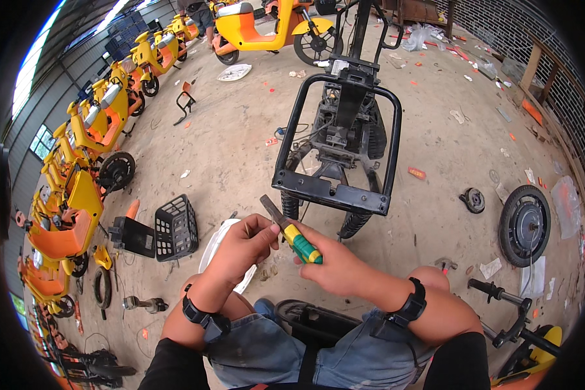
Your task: The person uses pliers to manipulate a small metal component on the front frame of a scooter. The person holds the component with one hand and uses the pliers with the other to adjust or secure it.
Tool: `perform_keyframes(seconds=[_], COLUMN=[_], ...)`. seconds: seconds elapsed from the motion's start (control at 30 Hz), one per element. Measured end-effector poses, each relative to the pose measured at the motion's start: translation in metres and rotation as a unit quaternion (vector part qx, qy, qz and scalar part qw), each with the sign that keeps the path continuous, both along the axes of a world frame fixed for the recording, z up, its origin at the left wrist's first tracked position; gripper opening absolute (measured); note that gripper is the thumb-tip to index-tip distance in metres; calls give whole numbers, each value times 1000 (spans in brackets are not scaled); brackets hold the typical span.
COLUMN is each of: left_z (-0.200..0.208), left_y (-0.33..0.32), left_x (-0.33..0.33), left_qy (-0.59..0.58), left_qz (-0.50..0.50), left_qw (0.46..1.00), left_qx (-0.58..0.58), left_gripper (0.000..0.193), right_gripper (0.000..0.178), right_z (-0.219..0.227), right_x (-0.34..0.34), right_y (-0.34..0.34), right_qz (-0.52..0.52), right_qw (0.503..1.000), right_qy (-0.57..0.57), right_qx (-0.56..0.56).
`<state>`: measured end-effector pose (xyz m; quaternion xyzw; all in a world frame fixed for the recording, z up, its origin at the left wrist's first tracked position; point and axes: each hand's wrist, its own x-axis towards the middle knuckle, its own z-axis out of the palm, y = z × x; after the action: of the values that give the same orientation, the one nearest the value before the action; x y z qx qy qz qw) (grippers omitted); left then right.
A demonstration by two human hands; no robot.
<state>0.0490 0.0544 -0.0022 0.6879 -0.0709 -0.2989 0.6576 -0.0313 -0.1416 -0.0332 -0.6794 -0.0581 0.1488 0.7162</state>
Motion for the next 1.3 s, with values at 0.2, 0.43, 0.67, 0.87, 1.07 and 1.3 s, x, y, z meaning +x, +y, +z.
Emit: perform_keyframes(seconds=[0.2, 0.43, 0.67, 0.87, 1.07, 1.3], left_z=[1, 0, 2, 1, 2, 2], left_y=[0, -1, -1, -1, -2, -2], left_x=[1, 2, 3, 2, 0, 1], left_qy=[18, 23, 53, 25, 15, 4], left_qz=[-12, 8, -5, -1, 7, 6], left_qw=[999, 998, 997, 998, 998, 999], left_qx=[-44, -56, -59, -50, -55, -50], left_gripper=[23, 21, 18, 18, 17, 18], right_gripper=[77, 39, 43, 56, 54, 58], right_z=[10, -5, -9, -9, -1, -5], right_x=[0, 2, 1, 2, 2, 1], right_y=[0, -2, 1, 2, -2, -1], right_qz=[-14, 4, 1, 14, 25, 23], right_qw=[997, 998, 1000, 999, 998, 999], right_qy=[-48, 21, 17, 38, 56, 17], right_qx=[-56, -52, -25, 24, -2, -21])
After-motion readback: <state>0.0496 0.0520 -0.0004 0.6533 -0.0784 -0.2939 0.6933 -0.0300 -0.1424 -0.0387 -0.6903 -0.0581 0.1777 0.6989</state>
